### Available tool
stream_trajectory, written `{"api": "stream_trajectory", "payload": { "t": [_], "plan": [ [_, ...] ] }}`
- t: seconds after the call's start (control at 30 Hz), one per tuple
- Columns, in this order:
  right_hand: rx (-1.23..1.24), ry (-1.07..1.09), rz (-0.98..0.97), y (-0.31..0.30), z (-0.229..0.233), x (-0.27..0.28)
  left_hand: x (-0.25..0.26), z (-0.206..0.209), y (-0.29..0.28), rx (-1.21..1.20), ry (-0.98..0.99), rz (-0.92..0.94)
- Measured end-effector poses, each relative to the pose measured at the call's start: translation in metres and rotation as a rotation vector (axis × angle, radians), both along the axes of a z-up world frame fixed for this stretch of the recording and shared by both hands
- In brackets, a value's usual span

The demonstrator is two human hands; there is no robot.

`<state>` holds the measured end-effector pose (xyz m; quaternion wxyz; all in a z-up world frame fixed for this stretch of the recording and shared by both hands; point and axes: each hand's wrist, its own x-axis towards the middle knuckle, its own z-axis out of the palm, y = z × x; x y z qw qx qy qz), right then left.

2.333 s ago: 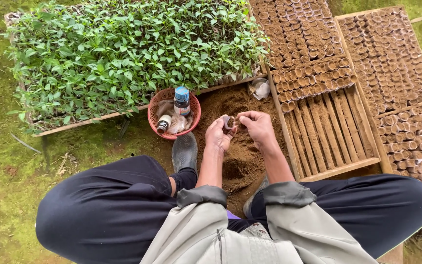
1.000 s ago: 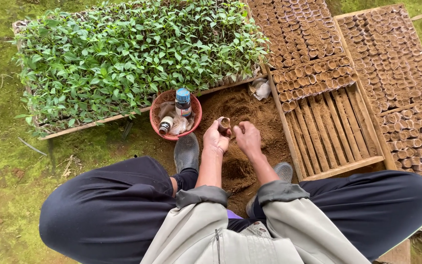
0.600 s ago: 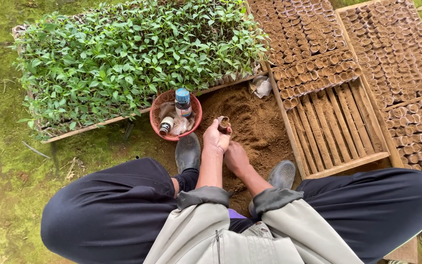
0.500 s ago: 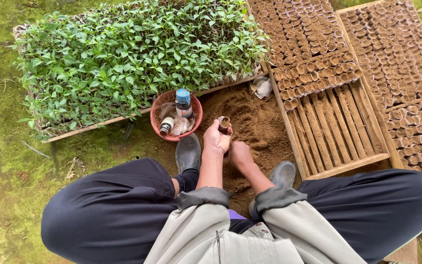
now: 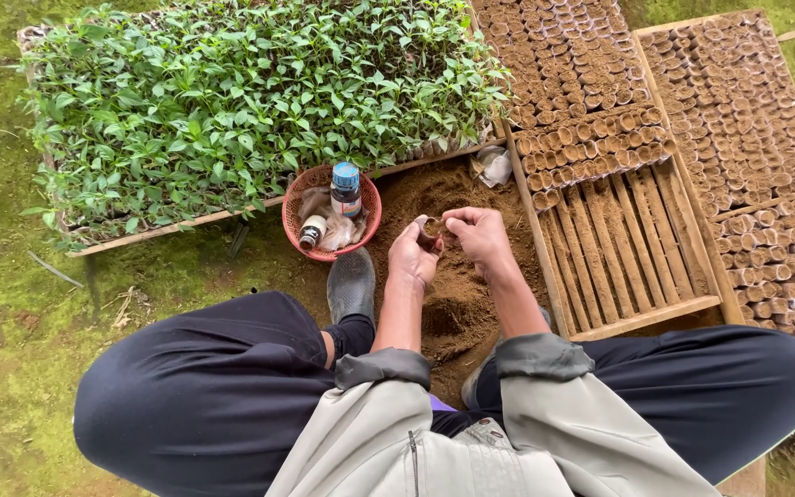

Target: The person sits cross-legged on the ground and repeatedly takes small seed packets, opens them, and places seeds into small biodegradable pots filled with soil. The person then places the filled pots into a wooden tray. A tray of seedlings and a basket with bottles are visible nearby.

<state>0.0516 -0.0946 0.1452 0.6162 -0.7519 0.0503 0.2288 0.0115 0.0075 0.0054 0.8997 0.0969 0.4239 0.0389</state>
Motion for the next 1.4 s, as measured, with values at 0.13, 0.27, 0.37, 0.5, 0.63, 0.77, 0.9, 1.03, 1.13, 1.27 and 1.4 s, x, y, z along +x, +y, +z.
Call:
{"api": "stream_trajectory", "payload": {
  "t": [0.13, 0.27, 0.37, 0.5, 0.63, 0.77, 0.9, 1.03, 1.13, 1.27, 1.4],
  "plan": [
    [-0.105, -0.074, 0.059, 0.012, 0.013, -0.003, -0.001, 0.004, -0.001, -0.004, -0.004, 0.013],
    [-0.156, -0.121, 0.094, 0.018, 0.021, -0.006, 0.002, -0.013, -0.002, -0.012, -0.023, 0.02],
    [-0.215, -0.175, 0.128, 0.019, 0.016, -0.006, 0.002, -0.008, -0.003, -0.019, -0.029, 0.009],
    [-0.363, -0.244, 0.216, 0.021, 0.008, -0.004, 0.006, -0.02, -0.005, -0.09, -0.048, 0.024],
    [-0.429, -0.233, 0.17, 0.014, 0.001, -0.002, 0.003, -0.027, -0.008, -0.176, -0.044, 0.068],
    [-0.203, -0.198, 0.024, 0.017, -0.009, -0.009, 0.004, -0.022, -0.009, -0.226, -0.068, 0.081],
    [-0.163, -0.193, -0.049, 0.02, -0.029, -0.017, 0.004, 0.009, -0.007, -0.24, -0.151, 0.09],
    [-0.309, -0.242, -0.036, 0.02, -0.057, -0.02, -0.002, 0.002, -0.002, -0.265, -0.086, 0.142],
    [-0.325, -0.238, -0.076, 0.002, -0.106, -0.019, -0.006, -0.008, 0.004, -0.229, -0.003, 0.13],
    [-0.925, -0.432, 0.512, -0.019, -0.158, -0.043, -0.001, -0.01, 0.01, -0.185, 0.038, 0.168],
    [-0.999, -0.874, 0.746, -0.012, -0.16, -0.079, -0.002, -0.011, 0.008, -0.18, 0.044, 0.182]
  ]
}}
